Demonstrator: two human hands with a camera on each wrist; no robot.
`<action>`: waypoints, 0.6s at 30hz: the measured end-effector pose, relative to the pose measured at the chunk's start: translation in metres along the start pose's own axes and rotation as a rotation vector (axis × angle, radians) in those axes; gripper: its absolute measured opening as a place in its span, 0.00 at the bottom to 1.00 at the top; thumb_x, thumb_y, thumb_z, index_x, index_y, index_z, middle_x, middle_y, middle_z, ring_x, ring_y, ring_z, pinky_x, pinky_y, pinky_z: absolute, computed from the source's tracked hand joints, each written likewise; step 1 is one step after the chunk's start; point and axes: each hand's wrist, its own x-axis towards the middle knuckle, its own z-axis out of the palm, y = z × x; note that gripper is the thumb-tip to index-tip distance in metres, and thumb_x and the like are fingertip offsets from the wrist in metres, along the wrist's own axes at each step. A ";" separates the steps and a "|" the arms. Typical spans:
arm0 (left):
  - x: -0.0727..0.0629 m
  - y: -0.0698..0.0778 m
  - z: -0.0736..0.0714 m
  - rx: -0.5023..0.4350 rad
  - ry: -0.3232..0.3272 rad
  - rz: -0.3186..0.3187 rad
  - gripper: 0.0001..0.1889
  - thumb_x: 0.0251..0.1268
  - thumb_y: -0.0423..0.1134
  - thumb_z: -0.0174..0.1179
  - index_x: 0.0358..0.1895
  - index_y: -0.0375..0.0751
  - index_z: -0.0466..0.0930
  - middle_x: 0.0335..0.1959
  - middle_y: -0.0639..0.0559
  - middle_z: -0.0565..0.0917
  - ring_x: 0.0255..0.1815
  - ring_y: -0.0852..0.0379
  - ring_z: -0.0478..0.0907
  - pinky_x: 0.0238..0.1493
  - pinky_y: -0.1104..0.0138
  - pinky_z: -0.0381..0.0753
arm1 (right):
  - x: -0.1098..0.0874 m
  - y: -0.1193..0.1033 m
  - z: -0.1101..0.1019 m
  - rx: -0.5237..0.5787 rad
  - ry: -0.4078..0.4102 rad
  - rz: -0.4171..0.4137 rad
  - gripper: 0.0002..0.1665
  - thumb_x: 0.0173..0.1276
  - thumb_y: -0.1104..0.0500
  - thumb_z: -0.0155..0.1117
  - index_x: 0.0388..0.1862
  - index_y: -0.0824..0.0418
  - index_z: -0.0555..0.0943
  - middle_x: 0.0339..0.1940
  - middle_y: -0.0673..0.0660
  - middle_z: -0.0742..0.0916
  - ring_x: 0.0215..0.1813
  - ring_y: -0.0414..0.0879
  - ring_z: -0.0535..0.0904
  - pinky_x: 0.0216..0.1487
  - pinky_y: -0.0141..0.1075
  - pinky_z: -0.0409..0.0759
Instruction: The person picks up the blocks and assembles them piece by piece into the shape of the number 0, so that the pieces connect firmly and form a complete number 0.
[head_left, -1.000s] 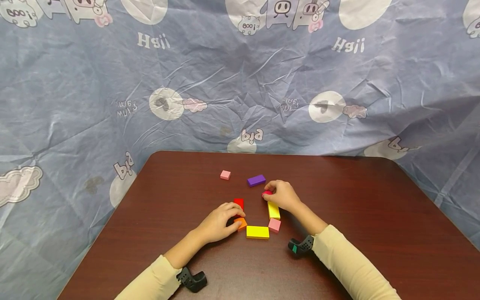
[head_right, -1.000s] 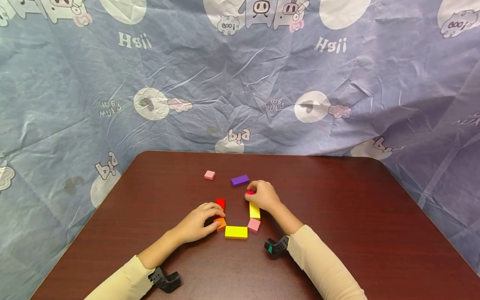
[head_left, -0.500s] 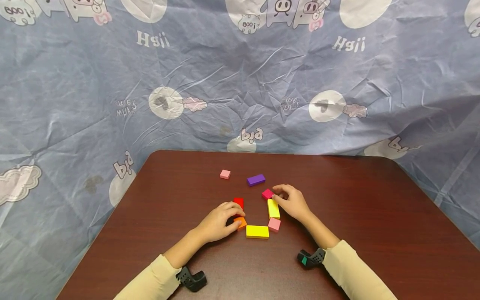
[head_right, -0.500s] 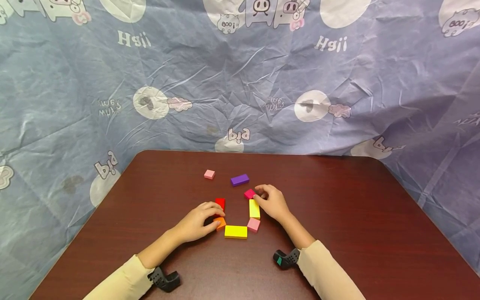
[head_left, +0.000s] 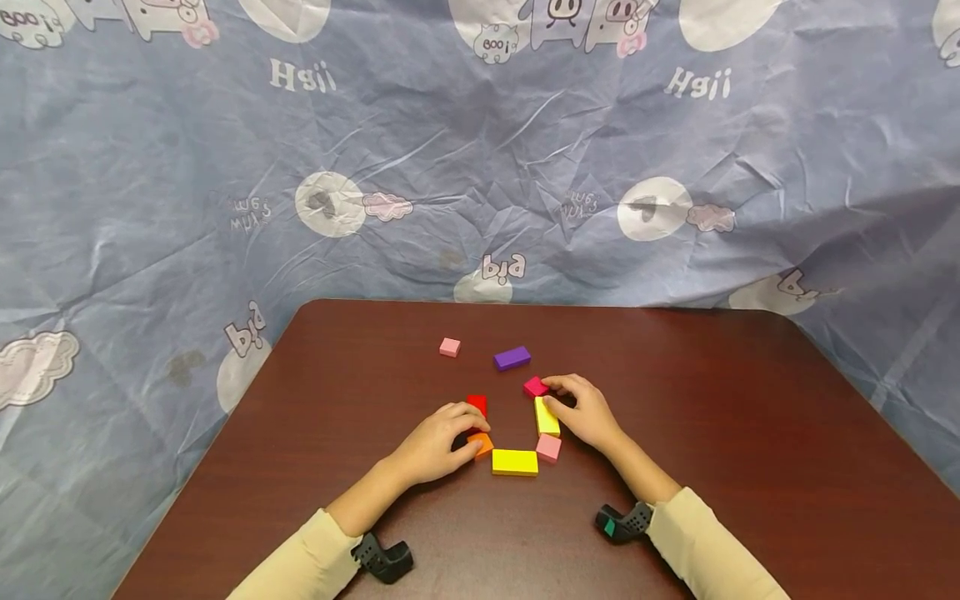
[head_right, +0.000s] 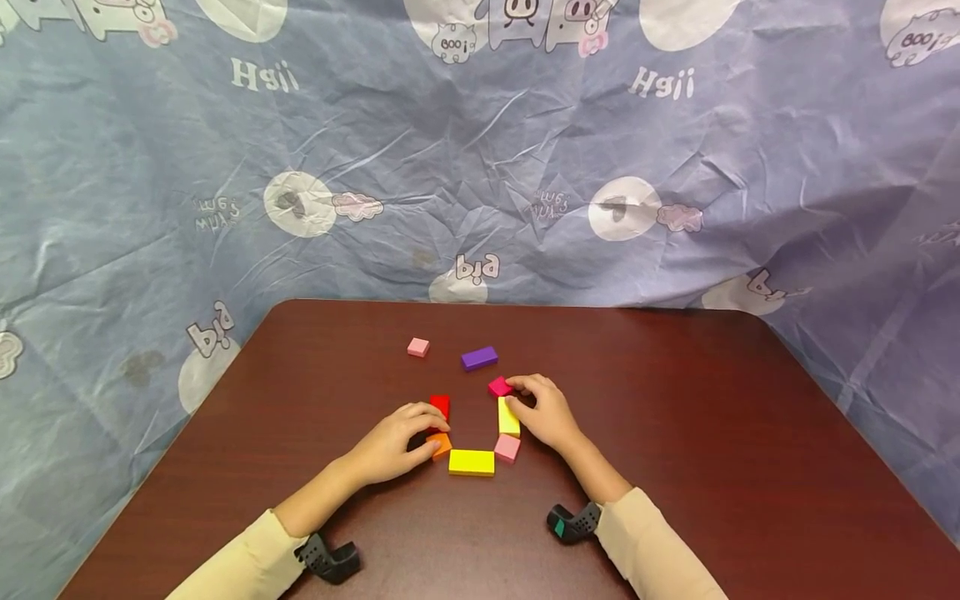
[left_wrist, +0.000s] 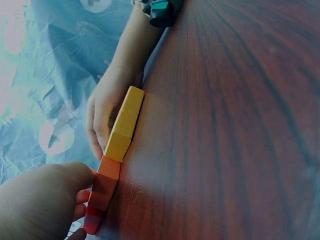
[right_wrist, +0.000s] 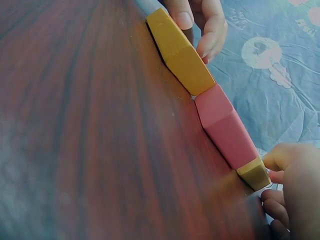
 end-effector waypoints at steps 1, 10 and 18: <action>0.000 0.000 0.000 0.001 0.002 0.000 0.10 0.66 0.40 0.61 0.48 0.47 0.83 0.50 0.56 0.79 0.53 0.56 0.74 0.59 0.60 0.73 | 0.000 0.000 0.000 -0.003 0.002 -0.003 0.17 0.63 0.61 0.67 0.52 0.61 0.84 0.44 0.55 0.85 0.47 0.50 0.78 0.50 0.48 0.75; 0.001 0.000 -0.001 -0.019 0.007 0.007 0.10 0.67 0.40 0.61 0.48 0.46 0.83 0.49 0.56 0.79 0.53 0.56 0.74 0.59 0.60 0.73 | 0.000 0.000 -0.002 -0.009 -0.003 0.001 0.17 0.62 0.60 0.68 0.51 0.60 0.84 0.43 0.54 0.85 0.47 0.50 0.78 0.50 0.48 0.75; 0.016 -0.015 -0.015 -0.079 0.069 -0.016 0.10 0.65 0.38 0.64 0.48 0.42 0.82 0.48 0.53 0.80 0.53 0.54 0.76 0.59 0.57 0.73 | 0.000 0.001 0.000 -0.006 -0.003 0.009 0.17 0.63 0.59 0.68 0.52 0.59 0.84 0.43 0.53 0.84 0.47 0.49 0.77 0.50 0.47 0.74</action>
